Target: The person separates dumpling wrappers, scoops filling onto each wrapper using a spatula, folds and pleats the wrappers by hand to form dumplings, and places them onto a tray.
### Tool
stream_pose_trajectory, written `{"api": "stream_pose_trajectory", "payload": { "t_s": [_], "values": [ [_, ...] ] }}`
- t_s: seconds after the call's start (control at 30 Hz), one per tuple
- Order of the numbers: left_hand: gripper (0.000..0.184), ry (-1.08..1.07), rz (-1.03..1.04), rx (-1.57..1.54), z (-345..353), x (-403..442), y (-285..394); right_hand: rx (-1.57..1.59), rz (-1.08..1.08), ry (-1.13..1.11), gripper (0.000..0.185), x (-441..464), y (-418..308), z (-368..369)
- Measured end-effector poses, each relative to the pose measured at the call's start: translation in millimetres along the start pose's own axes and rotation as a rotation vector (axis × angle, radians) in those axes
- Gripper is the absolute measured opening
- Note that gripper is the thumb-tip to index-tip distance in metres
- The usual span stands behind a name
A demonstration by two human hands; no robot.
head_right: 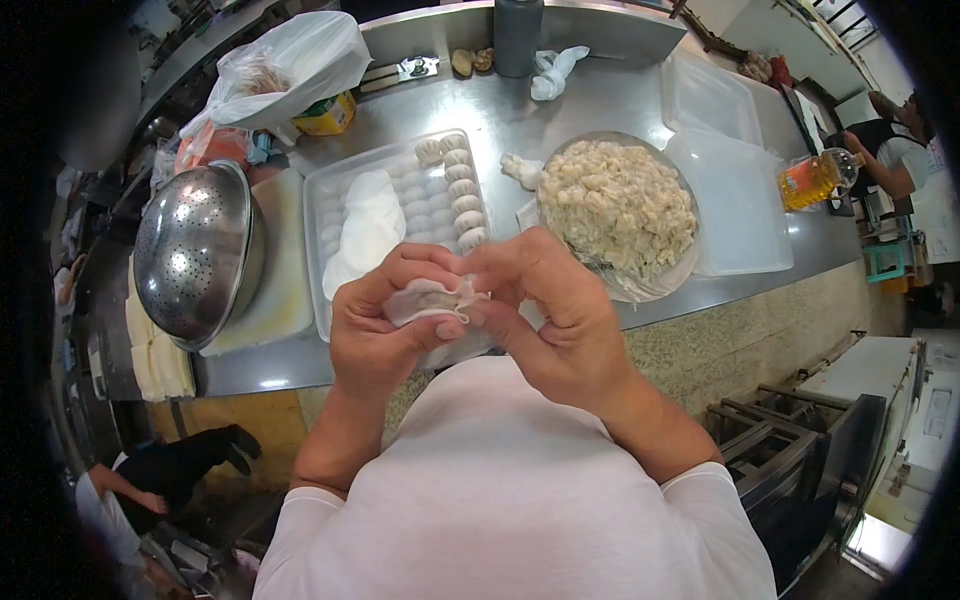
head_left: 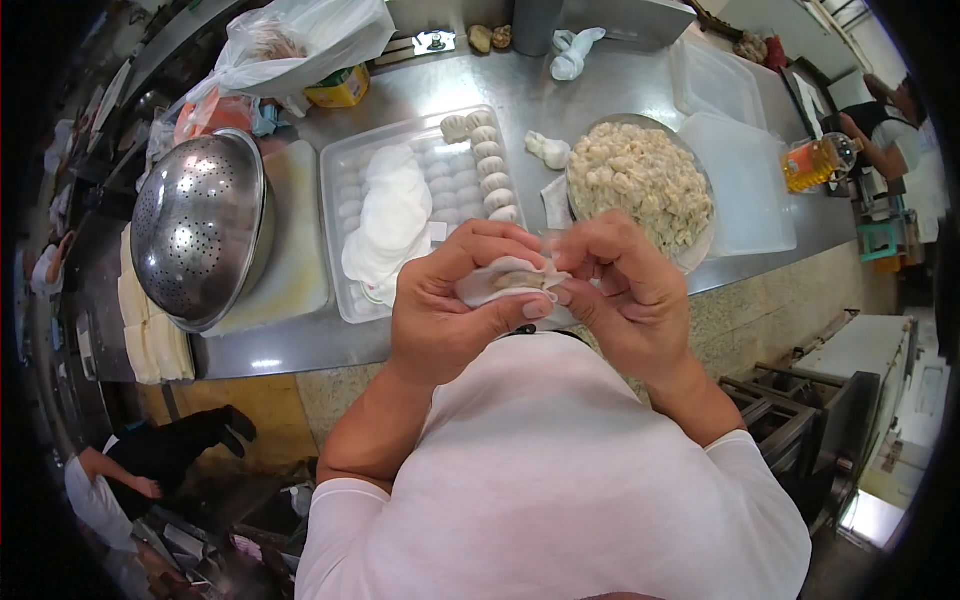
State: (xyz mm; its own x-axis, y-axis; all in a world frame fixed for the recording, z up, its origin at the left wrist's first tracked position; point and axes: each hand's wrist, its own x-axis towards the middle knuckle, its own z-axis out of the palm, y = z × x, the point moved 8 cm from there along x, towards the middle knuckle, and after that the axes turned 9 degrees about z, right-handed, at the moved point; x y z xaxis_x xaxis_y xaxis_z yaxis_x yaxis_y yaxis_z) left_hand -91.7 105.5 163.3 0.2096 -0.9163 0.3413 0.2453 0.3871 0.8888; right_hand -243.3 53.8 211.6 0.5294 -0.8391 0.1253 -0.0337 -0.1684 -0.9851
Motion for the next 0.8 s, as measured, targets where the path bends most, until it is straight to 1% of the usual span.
{"api": "stream_pose_trajectory", "payload": {
  "t_s": [0.03, 0.1, 0.13, 0.17, 0.2, 0.23, 0.27, 0.3, 0.33, 0.4, 0.47, 0.53, 0.6, 0.63, 0.7, 0.77, 0.8],
  "values": [
    [0.029, -0.012, -0.014, -0.005, 2, 0, -1, 0.003, 0.002, -0.001, 0.014, 0, 1, -3],
    [0.028, -0.027, -0.030, -0.008, 5, -1, -4, -0.190, -0.107, -0.090, 0.016, -1, -4, 0],
    [0.028, 0.034, -0.004, -0.040, 1, -2, -5, -0.189, -0.105, -0.087, 0.016, -1, -4, 0],
    [0.028, 0.096, 0.024, -0.072, -3, -4, -5, -0.173, -0.076, -0.093, 0.016, -1, -2, 0],
    [0.028, 0.095, 0.022, -0.071, -4, -3, -5, -0.157, -0.047, -0.099, 0.017, -1, 0, 1],
    [0.028, 0.052, 0.008, -0.097, -1, -2, -6, -0.157, -0.046, -0.099, 0.017, -2, 2, 6],
    [0.027, 0.009, -0.007, -0.123, 1, -2, -7, -0.035, -0.033, -0.025, 0.017, -1, 6, 7],
    [0.027, 0.010, -0.008, -0.123, 0, -2, -6, 0.087, -0.019, 0.049, 0.017, -1, 10, 5],
    [0.027, -0.010, -0.035, -0.093, 1, -2, -5, 0.087, -0.017, 0.048, 0.017, -1, 11, 3],
    [0.027, -0.030, -0.063, -0.064, 2, -4, -6, -0.136, -0.102, -0.044, 0.018, -2, 6, 6],
    [0.028, 0.072, 0.035, -0.073, -5, -6, -2, -0.144, -0.079, -0.055, 0.018, -3, 8, 6],
    [0.027, 0.035, 0.075, -0.030, -8, -7, -3, -0.153, -0.055, -0.064, 0.019, -3, 10, 9],
    [0.027, 0.000, 0.115, 0.011, -10, -7, 0, -0.181, -0.141, -0.005, 0.018, -3, 5, 9],
    [0.026, -0.024, 0.093, 0.018, -10, -7, 0, -0.183, -0.141, -0.006, 0.018, -3, 6, 10],
    [0.026, -0.048, 0.074, 0.024, -10, -7, 1, -0.078, -0.094, -0.019, 0.018, -4, 11, 12],
    [0.025, -0.031, 0.000, -0.049, -10, -9, -2, -0.109, -0.079, -0.032, 0.018, -4, 8, 14],
    [0.025, -0.031, 0.001, -0.051, -10, -10, -2, -0.138, -0.064, -0.045, 0.018, -4, 6, 16]
  ]
}}
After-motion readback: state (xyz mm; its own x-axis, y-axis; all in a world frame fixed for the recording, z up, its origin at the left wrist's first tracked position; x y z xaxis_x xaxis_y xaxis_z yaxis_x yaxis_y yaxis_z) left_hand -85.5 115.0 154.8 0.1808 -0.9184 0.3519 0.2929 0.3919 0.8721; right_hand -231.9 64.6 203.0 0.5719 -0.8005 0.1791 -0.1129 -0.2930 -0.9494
